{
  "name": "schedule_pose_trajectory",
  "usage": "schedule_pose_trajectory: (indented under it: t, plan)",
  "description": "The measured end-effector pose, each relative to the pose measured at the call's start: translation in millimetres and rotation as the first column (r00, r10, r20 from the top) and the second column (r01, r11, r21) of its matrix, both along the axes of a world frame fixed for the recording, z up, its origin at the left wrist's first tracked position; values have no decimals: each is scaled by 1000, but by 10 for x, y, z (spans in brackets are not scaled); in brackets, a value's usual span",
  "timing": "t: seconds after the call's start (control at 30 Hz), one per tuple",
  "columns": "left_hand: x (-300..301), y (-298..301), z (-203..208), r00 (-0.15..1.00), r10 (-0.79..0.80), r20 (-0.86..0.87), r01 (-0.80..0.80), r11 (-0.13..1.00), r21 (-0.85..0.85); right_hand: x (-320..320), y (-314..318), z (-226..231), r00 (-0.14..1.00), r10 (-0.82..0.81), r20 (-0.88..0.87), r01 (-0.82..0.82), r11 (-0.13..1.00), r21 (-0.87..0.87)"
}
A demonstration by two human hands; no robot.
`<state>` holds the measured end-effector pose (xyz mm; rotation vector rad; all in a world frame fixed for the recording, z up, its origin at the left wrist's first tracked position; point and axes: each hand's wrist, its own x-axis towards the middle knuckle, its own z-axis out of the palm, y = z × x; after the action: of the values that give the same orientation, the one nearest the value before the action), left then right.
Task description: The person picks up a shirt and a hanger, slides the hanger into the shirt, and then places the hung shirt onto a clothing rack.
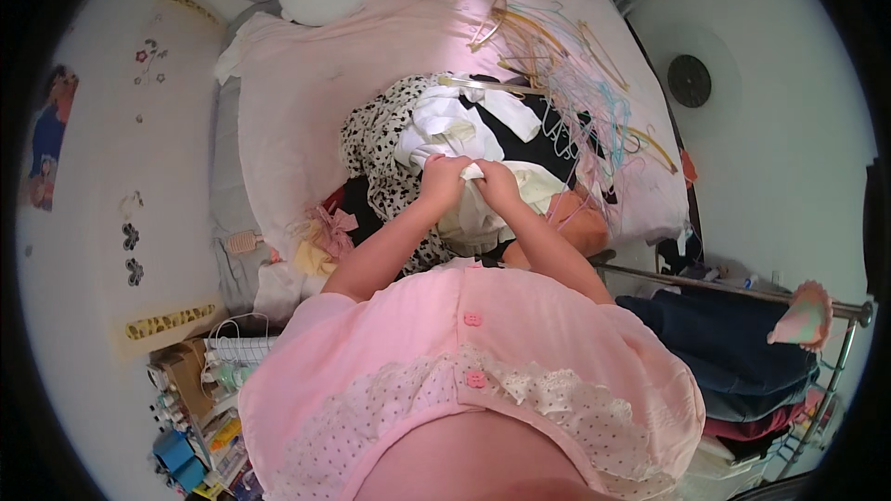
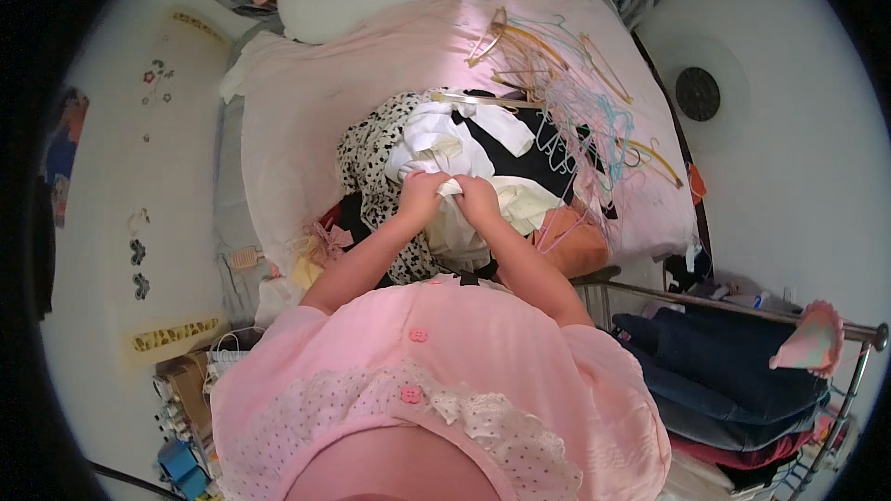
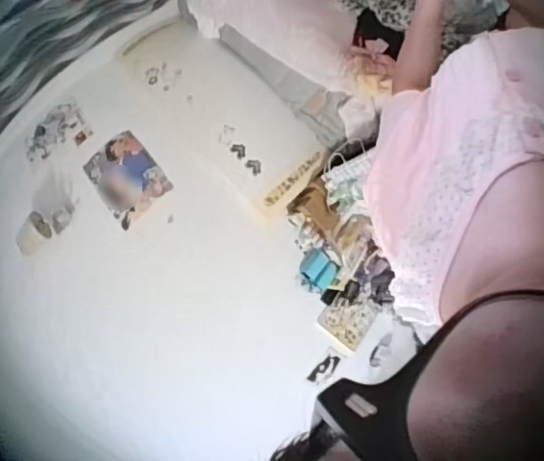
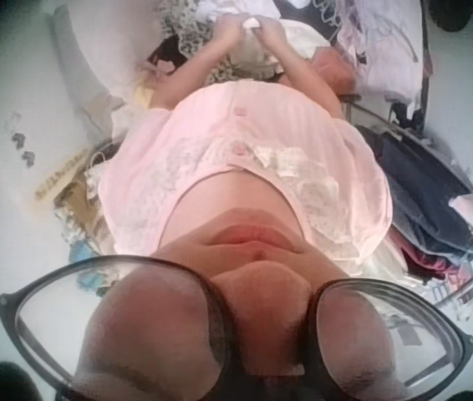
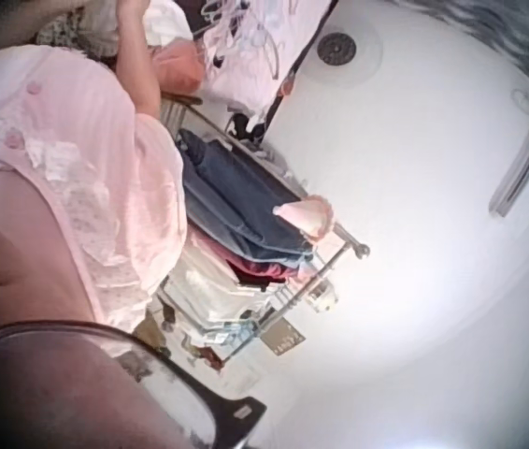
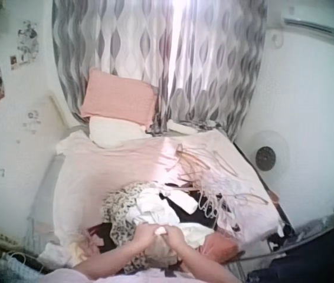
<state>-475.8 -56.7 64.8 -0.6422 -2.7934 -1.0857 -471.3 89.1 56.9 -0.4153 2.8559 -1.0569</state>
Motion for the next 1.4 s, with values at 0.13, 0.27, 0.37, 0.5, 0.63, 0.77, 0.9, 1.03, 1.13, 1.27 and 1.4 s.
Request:
schedule_pose_trajectory:
  t: [0.13,0.27,0.37,0.5,0.63,0.77,0.9,1.03,1.13,1.27,1.4]
  plan:
    - [40,-103,-65,995,95,14,-95,993,75,-60,4,81,999,41,27,-43,997,65]
    - [43,-37,-112,977,122,-172,-107,990,91,-109,202,104,999,31,13,-30,999,-44]
    - [-54,-41,-163,995,83,-46,-81,996,49,-150,401,426,977,154,-148,-169,981,-93]
    - [-232,-19,-295,953,282,111,-285,959,8,-200,751,750,998,38,-53,-53,952,-301]
    - [-337,-36,-405,925,349,153,-322,930,-175,-159,1094,851,999,39,-16,-42,919,-392]
    - [-426,110,-308,917,382,-117,-397,903,-165,-258,1472,726,998,-56,-7,51,951,-304]
    - [-468,337,189,955,274,-113,-280,960,-33,-419,1755,426,992,-77,101,85,994,-76]
    - [-327,687,434,969,127,-213,-123,992,33,-367,1193,649,971,234,-55,-238,968,-80]
    - [-283,811,463,955,93,-280,-77,995,66,-404,866,528,991,100,94,-92,992,-81]
    - [-274,666,433,980,132,-152,-125,991,55,-506,885,529,994,107,11,-106,994,-35]
    - [-265,560,159,974,155,-166,-122,974,194,-472,981,774,978,209,-11,-199,915,-351]
